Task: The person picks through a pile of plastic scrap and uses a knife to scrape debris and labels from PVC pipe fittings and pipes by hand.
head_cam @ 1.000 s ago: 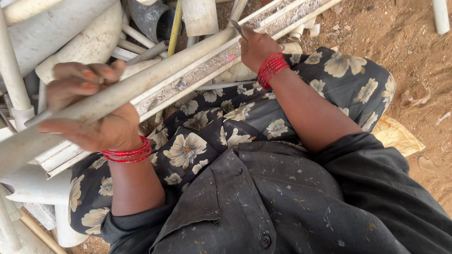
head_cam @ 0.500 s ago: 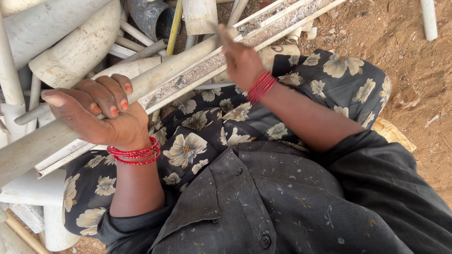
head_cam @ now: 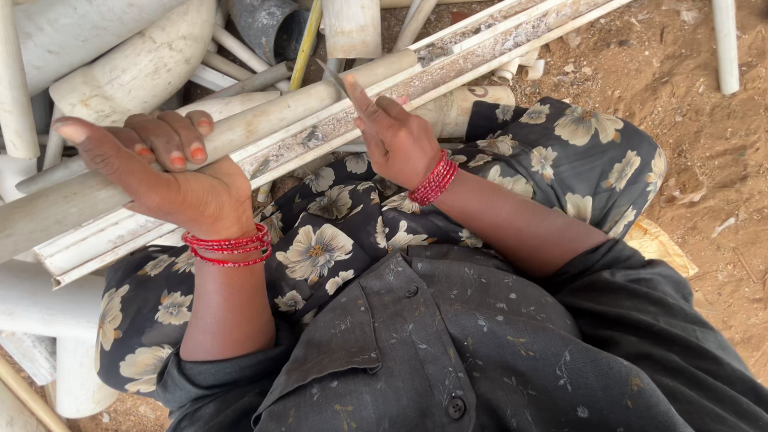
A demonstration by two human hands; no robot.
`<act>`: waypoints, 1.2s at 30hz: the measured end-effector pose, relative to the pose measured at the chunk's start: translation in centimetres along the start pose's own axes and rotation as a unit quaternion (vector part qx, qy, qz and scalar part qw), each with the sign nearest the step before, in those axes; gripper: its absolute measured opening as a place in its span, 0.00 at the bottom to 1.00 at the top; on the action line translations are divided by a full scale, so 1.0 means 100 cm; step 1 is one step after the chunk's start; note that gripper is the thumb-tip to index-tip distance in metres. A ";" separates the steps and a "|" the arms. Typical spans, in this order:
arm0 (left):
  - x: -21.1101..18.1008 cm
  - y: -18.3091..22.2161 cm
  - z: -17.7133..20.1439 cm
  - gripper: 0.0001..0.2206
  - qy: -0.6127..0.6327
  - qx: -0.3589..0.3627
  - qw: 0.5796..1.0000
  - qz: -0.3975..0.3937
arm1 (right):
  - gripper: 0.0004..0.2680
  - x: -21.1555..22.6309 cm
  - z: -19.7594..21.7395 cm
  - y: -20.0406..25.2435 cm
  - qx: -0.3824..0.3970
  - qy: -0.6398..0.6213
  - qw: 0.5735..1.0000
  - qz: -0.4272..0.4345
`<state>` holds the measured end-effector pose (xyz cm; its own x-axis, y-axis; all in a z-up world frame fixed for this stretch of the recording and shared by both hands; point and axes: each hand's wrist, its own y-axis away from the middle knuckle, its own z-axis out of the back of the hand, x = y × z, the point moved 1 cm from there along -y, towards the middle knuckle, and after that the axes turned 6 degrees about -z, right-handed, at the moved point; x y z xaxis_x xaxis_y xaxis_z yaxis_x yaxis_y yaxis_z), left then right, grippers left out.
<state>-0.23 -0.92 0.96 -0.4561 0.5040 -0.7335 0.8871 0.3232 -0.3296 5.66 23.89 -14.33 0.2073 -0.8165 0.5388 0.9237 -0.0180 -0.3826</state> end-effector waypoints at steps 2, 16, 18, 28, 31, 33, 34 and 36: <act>0.006 0.002 0.003 0.23 0.013 0.010 1.000 -0.003 | 0.23 -0.003 0.000 -0.005 0.041 0.042 0.997 -0.044; 0.010 0.011 -0.030 0.17 0.049 -0.014 0.999 -0.007 | 0.21 -0.009 0.042 -0.050 0.150 0.134 0.970 -0.138; 0.010 0.009 -0.032 0.18 0.048 -0.002 0.999 -0.018 | 0.21 -0.024 0.047 -0.060 0.214 0.144 0.941 -0.220; 0.000 0.021 -0.029 0.21 0.024 -0.007 1.000 -0.002 | 0.22 0.001 0.050 -0.033 0.064 0.104 0.987 -0.101; -0.003 0.019 -0.028 0.23 -0.006 -0.003 1.000 -0.003 | 0.24 -0.024 0.053 -0.045 0.159 0.153 0.963 -0.156; -0.005 0.020 -0.027 0.24 -0.020 0.000 1.000 -0.013 | 0.26 -0.009 0.043 -0.035 0.122 0.103 0.985 -0.072; -0.005 0.018 -0.027 0.24 -0.025 -0.001 1.000 -0.017 | 0.24 0.004 0.037 -0.025 0.102 0.045 0.993 -0.034; -0.008 0.017 -0.024 0.22 -0.038 -0.016 0.999 -0.014 | 0.24 0.022 0.028 -0.013 0.046 0.042 0.998 0.008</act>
<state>1.44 1.13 2.41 -0.4736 0.4324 -0.7673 0.8704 0.3629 -0.3327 5.84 23.75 -10.53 0.1981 -0.8616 0.4674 0.9469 0.0450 -0.3184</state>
